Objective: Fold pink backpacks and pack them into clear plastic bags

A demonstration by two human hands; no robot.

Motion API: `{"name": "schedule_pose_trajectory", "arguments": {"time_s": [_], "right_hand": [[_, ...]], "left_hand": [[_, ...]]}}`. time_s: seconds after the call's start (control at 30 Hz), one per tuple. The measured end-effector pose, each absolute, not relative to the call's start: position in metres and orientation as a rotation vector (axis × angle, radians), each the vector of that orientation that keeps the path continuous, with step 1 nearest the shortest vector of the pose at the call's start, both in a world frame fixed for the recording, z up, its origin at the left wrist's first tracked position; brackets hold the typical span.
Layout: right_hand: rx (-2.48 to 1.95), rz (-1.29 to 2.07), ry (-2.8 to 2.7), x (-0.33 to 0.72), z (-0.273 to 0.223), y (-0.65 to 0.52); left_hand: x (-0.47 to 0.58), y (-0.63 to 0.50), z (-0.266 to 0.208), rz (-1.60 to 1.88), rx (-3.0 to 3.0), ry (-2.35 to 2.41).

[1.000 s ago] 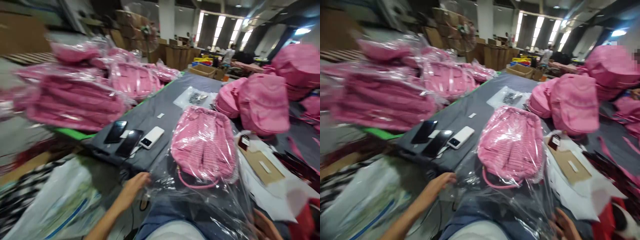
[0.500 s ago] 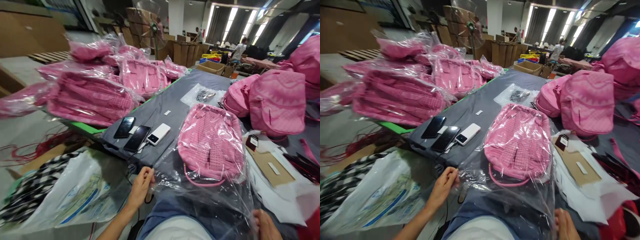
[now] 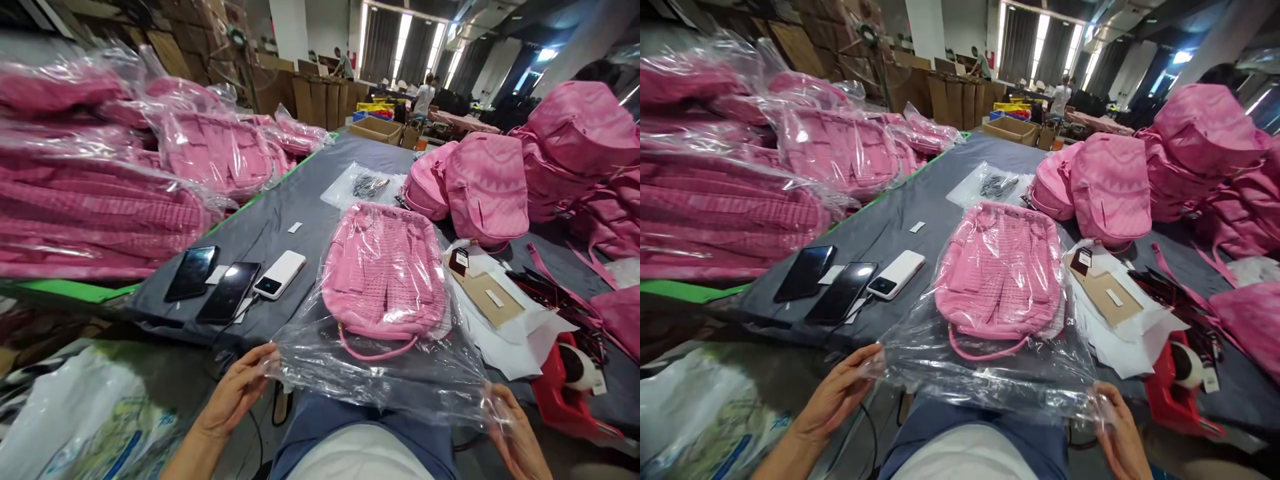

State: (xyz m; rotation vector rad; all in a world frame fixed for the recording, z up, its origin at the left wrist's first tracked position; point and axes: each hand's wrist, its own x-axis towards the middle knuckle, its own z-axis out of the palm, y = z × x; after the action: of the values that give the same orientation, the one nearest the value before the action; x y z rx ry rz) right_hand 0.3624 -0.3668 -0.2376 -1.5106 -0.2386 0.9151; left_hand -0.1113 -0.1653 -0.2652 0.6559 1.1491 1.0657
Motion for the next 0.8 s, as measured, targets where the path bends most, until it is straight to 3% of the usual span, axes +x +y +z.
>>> {"name": "schedule_pose_trajectory", "arguments": {"time_s": [0.13, 0.3, 0.67, 0.8], "right_hand": [[-1.707, 0.738, -0.602, 0.366, -0.237, -0.383], [-1.797, 0.336, -0.858, 0.373, -0.23, -0.374], [-1.894, 0.223, -0.732, 0.348, -0.241, -0.307], [-1.87, 0.218, -0.693, 0.343, -0.238, -0.306]], "left_hand": [[-0.123, -0.165, -0.268, 0.925, 1.086, 1.183], [-0.118, -0.15, -0.27, 1.191, 1.505, 1.288], [-0.083, -0.122, -0.281, 1.278, 1.572, 1.535], [-0.058, -0.139, -0.258, 1.651, 1.973, 1.753]]}}
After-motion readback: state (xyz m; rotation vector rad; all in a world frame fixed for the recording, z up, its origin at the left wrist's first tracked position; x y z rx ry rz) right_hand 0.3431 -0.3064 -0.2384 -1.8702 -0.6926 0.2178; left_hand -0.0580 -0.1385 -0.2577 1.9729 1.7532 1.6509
